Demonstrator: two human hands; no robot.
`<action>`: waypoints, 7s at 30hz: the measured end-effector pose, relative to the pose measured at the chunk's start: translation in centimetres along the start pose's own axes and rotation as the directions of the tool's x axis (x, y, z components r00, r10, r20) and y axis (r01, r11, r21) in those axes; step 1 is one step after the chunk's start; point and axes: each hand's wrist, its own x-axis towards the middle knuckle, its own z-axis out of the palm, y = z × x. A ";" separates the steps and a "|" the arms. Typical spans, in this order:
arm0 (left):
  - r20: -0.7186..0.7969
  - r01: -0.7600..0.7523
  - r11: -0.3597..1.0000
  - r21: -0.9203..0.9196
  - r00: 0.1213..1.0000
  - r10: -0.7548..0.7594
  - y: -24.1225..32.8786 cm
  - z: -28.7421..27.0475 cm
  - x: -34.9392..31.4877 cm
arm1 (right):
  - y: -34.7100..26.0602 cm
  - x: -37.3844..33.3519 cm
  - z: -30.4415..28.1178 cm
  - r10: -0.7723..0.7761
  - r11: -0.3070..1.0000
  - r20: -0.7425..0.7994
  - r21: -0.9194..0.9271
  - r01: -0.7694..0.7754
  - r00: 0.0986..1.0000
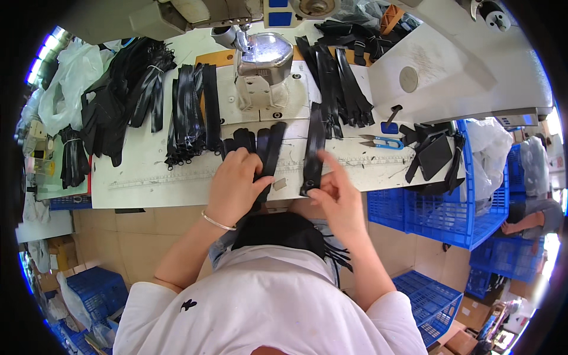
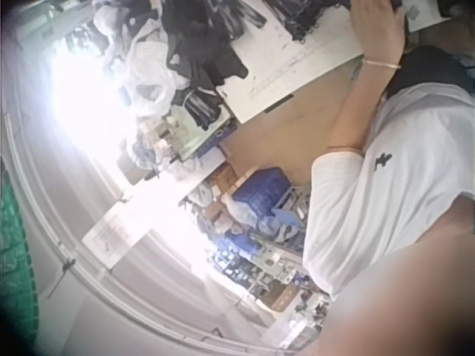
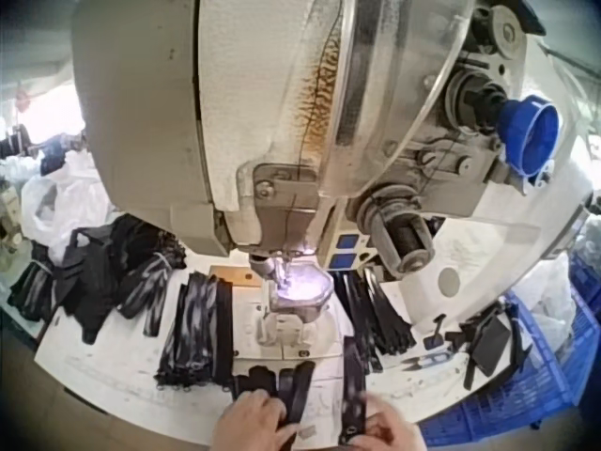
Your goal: Aligning and sewing black fabric components at an industrial sewing machine.
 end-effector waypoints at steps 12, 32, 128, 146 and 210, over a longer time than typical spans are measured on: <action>0.165 0.404 0.688 -0.603 0.907 -0.388 -2.9 -3.4 -0.2 | -3.2 -0.7 0.1 0.226 0.968 0.192 0.065 -0.242 0.955; 0.311 0.377 0.164 -0.912 0.893 -0.326 -0.9 -5.3 -0.6 | -3.9 3.5 6.2 0.134 0.981 0.428 0.073 -0.182 0.894; 0.227 0.158 -0.220 -0.963 0.913 -0.339 1.9 -5.0 2.9 | -6.1 3.8 6.5 -0.279 0.958 0.140 -0.028 0.285 0.950; -0.038 0.041 0.169 -0.985 0.896 -0.442 1.8 -7.2 10.6 | -9.0 9.7 8.0 -0.405 0.913 0.011 -0.051 0.405 0.914; -0.036 0.044 0.710 -0.703 0.995 -0.097 1.6 -0.1 -1.1 | -2.1 -3.5 2.2 0.121 0.992 0.213 -0.045 -0.114 0.969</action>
